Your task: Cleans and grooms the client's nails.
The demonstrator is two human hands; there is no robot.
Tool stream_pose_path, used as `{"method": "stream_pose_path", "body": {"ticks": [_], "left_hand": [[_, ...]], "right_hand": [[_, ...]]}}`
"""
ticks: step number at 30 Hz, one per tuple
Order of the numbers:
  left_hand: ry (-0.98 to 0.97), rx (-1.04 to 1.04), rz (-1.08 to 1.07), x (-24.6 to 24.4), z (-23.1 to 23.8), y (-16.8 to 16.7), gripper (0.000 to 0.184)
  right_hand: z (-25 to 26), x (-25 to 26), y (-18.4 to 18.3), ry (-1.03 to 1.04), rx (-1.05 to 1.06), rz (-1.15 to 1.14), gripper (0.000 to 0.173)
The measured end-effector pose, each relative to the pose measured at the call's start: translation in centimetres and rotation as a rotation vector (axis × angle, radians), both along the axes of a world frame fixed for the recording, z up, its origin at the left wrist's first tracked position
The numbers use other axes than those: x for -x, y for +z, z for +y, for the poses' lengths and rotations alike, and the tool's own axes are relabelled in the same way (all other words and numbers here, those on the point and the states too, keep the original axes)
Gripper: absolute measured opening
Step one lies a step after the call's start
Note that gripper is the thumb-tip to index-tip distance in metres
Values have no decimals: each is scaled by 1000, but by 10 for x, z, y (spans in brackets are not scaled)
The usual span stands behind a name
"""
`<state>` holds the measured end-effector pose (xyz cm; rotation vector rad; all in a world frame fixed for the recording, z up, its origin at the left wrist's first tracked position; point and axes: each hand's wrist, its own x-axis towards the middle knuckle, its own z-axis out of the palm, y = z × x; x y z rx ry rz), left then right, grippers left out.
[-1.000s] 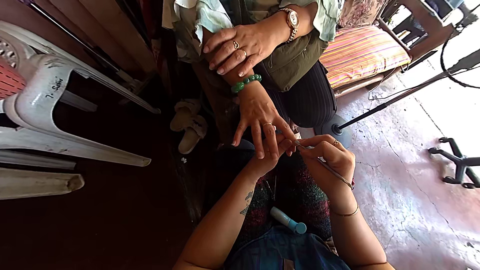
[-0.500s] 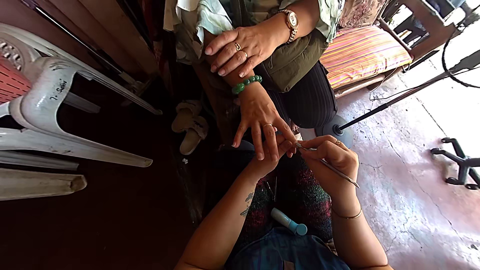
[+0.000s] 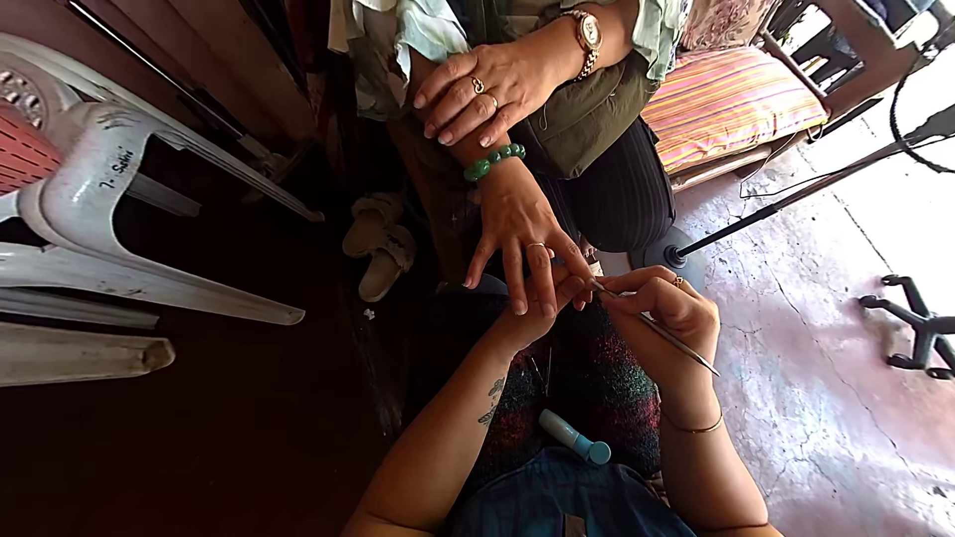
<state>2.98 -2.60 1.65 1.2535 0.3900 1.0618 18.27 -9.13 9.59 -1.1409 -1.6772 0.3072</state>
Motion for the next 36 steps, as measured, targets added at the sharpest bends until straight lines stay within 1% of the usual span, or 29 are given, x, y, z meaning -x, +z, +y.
{"method": "stream_pose_path", "body": {"ticks": [3, 6, 7, 9, 11, 12, 13, 14, 16, 18, 19, 21, 23, 25, 26, 28, 30, 32, 36], "left_hand": [[-7, 8, -7, 0, -1, 1, 21], [3, -5, -20, 0, -1, 0, 22], [15, 5, -44, 0, -1, -1, 24], [60, 19, -124, 3, -2, -6, 30], [113, 60, -213, 3, -3, -7, 26], [125, 91, -228, 4, -3, -7, 27], [126, 115, -231, 4, -4, -8, 32], [118, 128, -225, 5, -4, -7, 33], [86, 123, -239, 4, -2, -7, 26], [63, 97, -285, 6, 1, -8, 25], [58, 101, -303, 7, 0, -9, 27], [67, 102, -295, 9, -2, -12, 37], [47, 108, -290, 9, -1, -11, 35], [20, 83, -297, 5, 3, -11, 27], [14, 73, -297, 4, 5, -11, 25], [12, 60, -291, 3, 4, -11, 25], [20, 49, -274, 3, 4, -10, 26], [29, 49, -268, 3, 4, -9, 27], [56, 57, -259, 5, 2, -9, 24]], "right_hand": [[4, -3, 5, 32, 12, -33, 15], [6, -22, 23, 175, 132, -35, 13], [6, -22, 25, 179, 116, 32, 13], [9, -7, 23, 176, 8, 263, 15], [16, 21, 14, 237, -65, 463, 16], [23, 32, 7, 257, -82, 500, 16], [33, 40, 1, 244, -107, 511, 14], [44, 43, -2, 205, -138, 510, 11], [56, 36, 4, 149, -175, 505, 10], [51, 35, 18, 163, -193, 519, 11], [44, 38, 21, 214, -161, 523, 12], [36, 40, 12, 307, -45, 531, 14], [43, 28, -4, 246, -4, 565, 12], [46, 3, -5, 184, 26, 538, 14], [42, -7, 0, 197, 60, 488, 16], [26, -19, 9, 297, 131, 312, 17], [12, -18, 11, 333, 139, 172, 15], [5, -13, 9, 308, 106, 73, 13], [4, -5, 1, 244, 41, -13, 12]]}}
